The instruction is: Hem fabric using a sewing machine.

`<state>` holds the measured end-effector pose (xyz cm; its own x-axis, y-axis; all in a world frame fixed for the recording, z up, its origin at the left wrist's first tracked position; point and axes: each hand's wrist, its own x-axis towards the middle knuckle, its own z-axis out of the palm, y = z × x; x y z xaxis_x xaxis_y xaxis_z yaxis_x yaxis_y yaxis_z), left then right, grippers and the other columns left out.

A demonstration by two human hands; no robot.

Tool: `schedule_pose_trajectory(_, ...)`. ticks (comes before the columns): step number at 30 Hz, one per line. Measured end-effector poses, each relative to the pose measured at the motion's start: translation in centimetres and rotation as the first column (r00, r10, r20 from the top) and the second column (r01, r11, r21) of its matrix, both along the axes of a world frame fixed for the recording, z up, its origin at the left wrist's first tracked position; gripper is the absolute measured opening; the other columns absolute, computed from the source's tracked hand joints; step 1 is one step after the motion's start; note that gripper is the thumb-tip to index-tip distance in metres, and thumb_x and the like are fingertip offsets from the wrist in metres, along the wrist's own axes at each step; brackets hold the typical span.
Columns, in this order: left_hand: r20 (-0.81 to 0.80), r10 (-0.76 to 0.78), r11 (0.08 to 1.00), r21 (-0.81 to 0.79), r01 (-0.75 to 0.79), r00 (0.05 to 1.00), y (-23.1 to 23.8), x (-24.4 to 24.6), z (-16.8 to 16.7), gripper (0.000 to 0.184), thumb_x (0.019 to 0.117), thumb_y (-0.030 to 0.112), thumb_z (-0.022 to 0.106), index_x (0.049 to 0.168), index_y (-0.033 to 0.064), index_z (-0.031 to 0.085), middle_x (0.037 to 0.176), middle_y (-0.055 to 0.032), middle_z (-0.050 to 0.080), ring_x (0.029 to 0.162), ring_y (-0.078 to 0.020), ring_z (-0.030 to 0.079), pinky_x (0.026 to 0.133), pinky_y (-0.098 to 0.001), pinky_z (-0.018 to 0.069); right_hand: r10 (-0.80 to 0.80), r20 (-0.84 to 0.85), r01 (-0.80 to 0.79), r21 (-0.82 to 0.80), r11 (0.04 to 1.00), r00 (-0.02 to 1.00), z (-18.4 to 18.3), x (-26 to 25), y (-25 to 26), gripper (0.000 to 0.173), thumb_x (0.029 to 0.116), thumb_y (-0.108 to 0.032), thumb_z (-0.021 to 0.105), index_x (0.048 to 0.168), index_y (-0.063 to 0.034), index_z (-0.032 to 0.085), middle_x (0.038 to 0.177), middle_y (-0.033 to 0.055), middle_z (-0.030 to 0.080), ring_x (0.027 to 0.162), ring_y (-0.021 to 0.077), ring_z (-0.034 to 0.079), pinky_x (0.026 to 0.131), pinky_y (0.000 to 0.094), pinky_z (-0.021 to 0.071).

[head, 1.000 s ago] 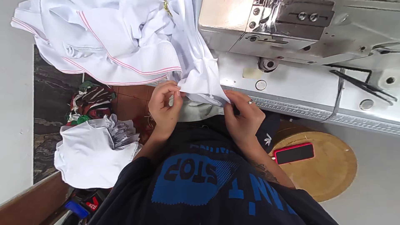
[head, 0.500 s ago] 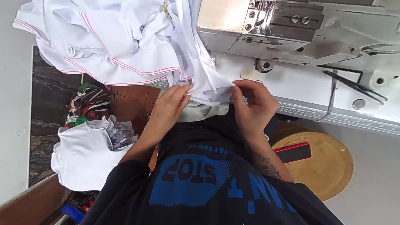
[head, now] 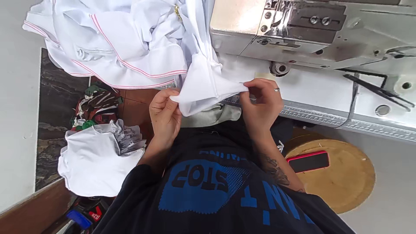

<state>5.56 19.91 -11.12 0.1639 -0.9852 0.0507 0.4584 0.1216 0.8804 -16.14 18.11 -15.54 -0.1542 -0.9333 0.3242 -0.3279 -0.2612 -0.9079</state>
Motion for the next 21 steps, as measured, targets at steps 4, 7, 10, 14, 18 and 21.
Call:
schedule_pose_trajectory(4,0.483,-0.228,0.946,-0.096,0.31,0.845,-2.0,3.3,-0.2,0.016,0.104,0.021,0.06,0.11,0.0226,0.075,0.109,0.0091,0.077,0.102,-0.003,0.072,0.09,-0.0242,0.0592,0.007,0.843,-0.387,0.239,0.891,0.537,2.7,-0.7,-1.5,0.02,0.1014,-0.005,0.059,0.099,-0.0169,0.075,0.093,-0.0035,0.076,0.083,0.0052,0.073,0.08,0.0236,0.0617)
schedule_pose_trajectory(7,0.427,-0.368,0.909,-0.023,0.417,0.826,-4.2,4.4,0.9,0.014,0.1016,0.021,0.063,0.111,0.0244,0.073,0.093,0.0175,0.073,0.082,0.0062,0.067,0.075,-0.0148,0.0568,0.153,0.81,-0.433,0.135,0.891,0.566,2.5,-1.4,-2.2,0.014,0.1005,-0.012,0.064,0.103,-0.0187,0.076,0.09,-0.0079,0.075,0.079,0.0,0.07,0.075,0.0181,0.0591)
schedule_pose_trajectory(10,0.322,-0.459,0.87,-0.023,0.492,0.828,-6.5,4.7,1.4,0.021,0.0993,0.014,0.063,0.119,0.0217,0.067,0.088,0.0163,0.073,0.075,0.0058,0.067,0.069,-0.0137,0.056,0.217,0.683,-0.377,0.092,0.922,0.697,2.0,-1.6,-2.6,0.013,0.1005,-0.013,0.063,0.108,-0.0226,0.068,0.091,-0.0127,0.07,0.078,-0.0023,0.066,0.073,0.0159,0.0565)
schedule_pose_trajectory(14,0.573,-0.313,0.885,-0.114,0.452,0.757,-7.4,5.6,1.6,0.012,0.1001,0.014,0.063,0.108,0.0129,0.072,0.09,0.0161,0.071,0.076,0.0095,0.063,0.069,-0.0102,0.0525,0.287,0.523,-0.352,0.026,0.936,0.802,1.1,-1.5,-2.7,0.013,0.1042,-0.019,0.059,0.11,-0.0257,0.069,0.1,-0.0159,0.069,0.089,-0.0038,0.064,0.08,0.0161,0.0544)
schedule_pose_trajectory(18,0.835,-0.079,0.882,-0.196,0.429,0.544,-6.0,5.6,1.9,0.019,0.0952,0.019,0.073,0.105,0.0027,0.079,0.085,0.0,0.064,0.078,0.0031,0.056,0.07,-0.011,0.0464,0.362,0.343,-0.371,-0.042,0.928,0.867,0.2,-1.8,-2.4,0.017,0.1026,-0.022,0.063,0.114,-0.0226,0.076,0.103,-0.0146,0.065,0.096,-0.0032,0.06,0.084,0.016,0.051)
schedule_pose_trajectory(21,0.94,0.152,0.916,-0.249,0.313,0.304,-4.9,4.1,1.5,0.024,0.0903,0.019,0.079,0.11,0.0046,0.08,0.08,-0.0079,0.056,0.073,-0.0065,0.05,0.065,-0.0138,0.039,0.328,0.104,-0.322,-0.074,0.944,0.939,-0.3,-1.5,-2.3,0.021,0.0943,-0.013,0.073,0.115,-0.0116,0.077,0.1,-0.0026,0.059,0.095,0.0002,0.057,0.083,0.0147,0.0485)
